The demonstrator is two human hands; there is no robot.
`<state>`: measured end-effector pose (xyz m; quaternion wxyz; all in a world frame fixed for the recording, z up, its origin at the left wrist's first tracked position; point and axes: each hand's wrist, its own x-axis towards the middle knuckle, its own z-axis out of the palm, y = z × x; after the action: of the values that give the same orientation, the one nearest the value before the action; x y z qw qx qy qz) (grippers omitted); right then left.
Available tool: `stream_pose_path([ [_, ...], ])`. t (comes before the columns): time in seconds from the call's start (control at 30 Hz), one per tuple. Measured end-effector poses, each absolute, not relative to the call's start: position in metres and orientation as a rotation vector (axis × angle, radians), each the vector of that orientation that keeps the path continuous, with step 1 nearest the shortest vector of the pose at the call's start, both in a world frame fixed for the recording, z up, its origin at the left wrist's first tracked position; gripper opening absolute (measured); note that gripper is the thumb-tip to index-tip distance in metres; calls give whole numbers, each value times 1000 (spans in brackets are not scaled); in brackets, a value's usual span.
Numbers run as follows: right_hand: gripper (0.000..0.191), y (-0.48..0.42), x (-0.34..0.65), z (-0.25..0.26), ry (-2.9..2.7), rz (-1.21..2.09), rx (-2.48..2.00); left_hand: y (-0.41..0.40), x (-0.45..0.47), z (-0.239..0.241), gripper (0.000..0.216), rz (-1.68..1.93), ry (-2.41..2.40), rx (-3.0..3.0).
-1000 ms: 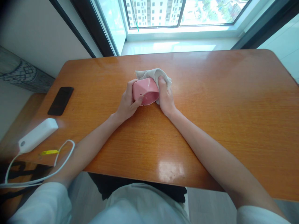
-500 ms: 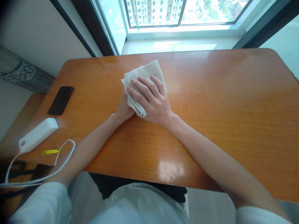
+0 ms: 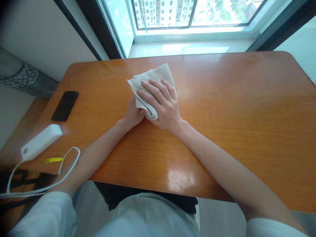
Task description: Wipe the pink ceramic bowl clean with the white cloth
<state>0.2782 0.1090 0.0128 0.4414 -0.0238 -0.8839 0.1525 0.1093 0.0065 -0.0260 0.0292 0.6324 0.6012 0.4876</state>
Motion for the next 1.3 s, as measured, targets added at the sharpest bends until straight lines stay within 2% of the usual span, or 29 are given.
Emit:
stream_pose_path([
  [0.2, 56, 111, 278, 14, -2177, 416, -77, 8, 114, -20, 77, 1538, 1830, 1893],
  [0.47, 61, 112, 279, 16, -2165, 481, -167, 6, 119, -9, 71, 1554, 1833, 1837],
  [0.7, 59, 115, 278, 13, -2110, 480, -165, 5, 122, -9, 64, 1522, 1873, 1802],
  [0.9, 58, 117, 278, 14, -2095, 525, -209, 5, 121, -7, 68, 1527, 1861, 1839],
  [1.3, 51, 123, 278, 15, -1989, 654, -303, 5, 121, -7, 64, 1521, 1886, 1828],
])
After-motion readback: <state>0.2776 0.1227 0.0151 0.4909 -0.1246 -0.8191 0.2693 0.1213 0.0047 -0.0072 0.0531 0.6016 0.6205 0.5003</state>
